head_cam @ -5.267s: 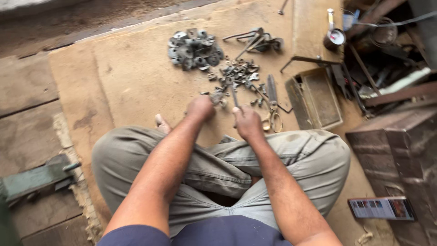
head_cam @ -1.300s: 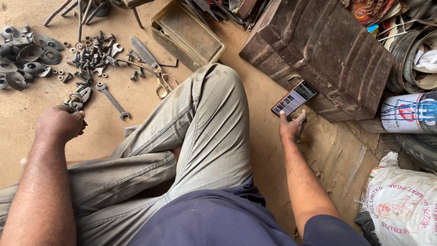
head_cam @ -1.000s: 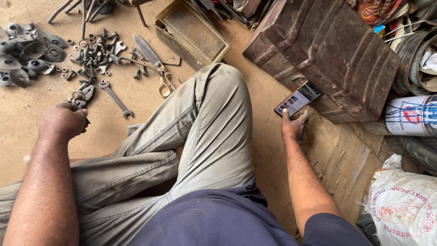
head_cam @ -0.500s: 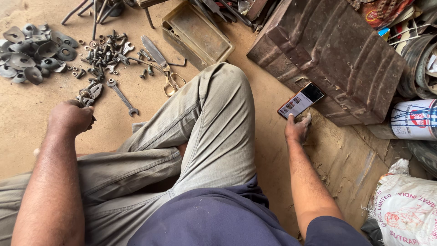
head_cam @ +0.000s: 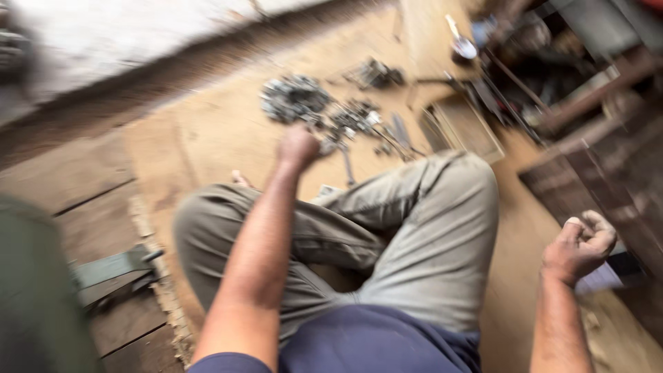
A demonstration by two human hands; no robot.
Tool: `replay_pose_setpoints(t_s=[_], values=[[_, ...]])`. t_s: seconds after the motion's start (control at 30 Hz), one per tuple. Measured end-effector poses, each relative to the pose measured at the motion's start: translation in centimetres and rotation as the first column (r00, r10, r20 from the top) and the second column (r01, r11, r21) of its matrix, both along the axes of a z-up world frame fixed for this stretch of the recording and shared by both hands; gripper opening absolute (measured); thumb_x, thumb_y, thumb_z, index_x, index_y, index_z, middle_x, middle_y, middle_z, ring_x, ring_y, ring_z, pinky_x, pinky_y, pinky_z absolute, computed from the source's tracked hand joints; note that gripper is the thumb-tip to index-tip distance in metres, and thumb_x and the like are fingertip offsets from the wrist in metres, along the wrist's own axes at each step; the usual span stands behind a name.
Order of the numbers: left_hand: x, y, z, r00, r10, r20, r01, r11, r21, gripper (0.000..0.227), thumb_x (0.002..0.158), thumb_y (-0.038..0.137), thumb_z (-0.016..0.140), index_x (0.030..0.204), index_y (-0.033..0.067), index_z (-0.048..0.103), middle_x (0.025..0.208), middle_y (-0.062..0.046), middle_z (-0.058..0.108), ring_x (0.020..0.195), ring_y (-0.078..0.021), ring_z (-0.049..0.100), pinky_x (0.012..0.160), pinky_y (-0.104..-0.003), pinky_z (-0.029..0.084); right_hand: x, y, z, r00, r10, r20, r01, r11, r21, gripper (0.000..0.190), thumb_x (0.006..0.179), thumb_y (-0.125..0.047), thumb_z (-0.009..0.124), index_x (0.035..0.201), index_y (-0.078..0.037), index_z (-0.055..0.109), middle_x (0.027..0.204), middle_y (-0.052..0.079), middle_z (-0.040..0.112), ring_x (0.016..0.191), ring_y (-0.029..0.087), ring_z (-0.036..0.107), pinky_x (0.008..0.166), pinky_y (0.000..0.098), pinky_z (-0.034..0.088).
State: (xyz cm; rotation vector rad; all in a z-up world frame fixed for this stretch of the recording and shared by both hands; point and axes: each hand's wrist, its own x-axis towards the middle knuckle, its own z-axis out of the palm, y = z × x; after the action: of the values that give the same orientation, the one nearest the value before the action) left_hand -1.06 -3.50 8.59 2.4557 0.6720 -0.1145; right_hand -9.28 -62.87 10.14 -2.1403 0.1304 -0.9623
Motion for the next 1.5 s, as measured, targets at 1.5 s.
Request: replay_pose_setpoints(t_s=[1.5], values=[[-0.4,3.1,-2.0,0.975,0.189,0.121,-0.131,0.918,-0.375,0.031,0.088,0.023,0.073,0.116,0.0079,0.074,0.110,-0.018,0.075,0.105,-0.0328,0.072,0.091,-0.043,0.055,15.3,40.8,-6.7,0.209,-0.106,-0.972,-0.909,0.344,-0.233,0.034,0.081,-0.027,0.071,0.109,-0.008,0.077,0.117,0.016,0.074,0.112,0.032,0.071,0.095,0.0430,0.057]])
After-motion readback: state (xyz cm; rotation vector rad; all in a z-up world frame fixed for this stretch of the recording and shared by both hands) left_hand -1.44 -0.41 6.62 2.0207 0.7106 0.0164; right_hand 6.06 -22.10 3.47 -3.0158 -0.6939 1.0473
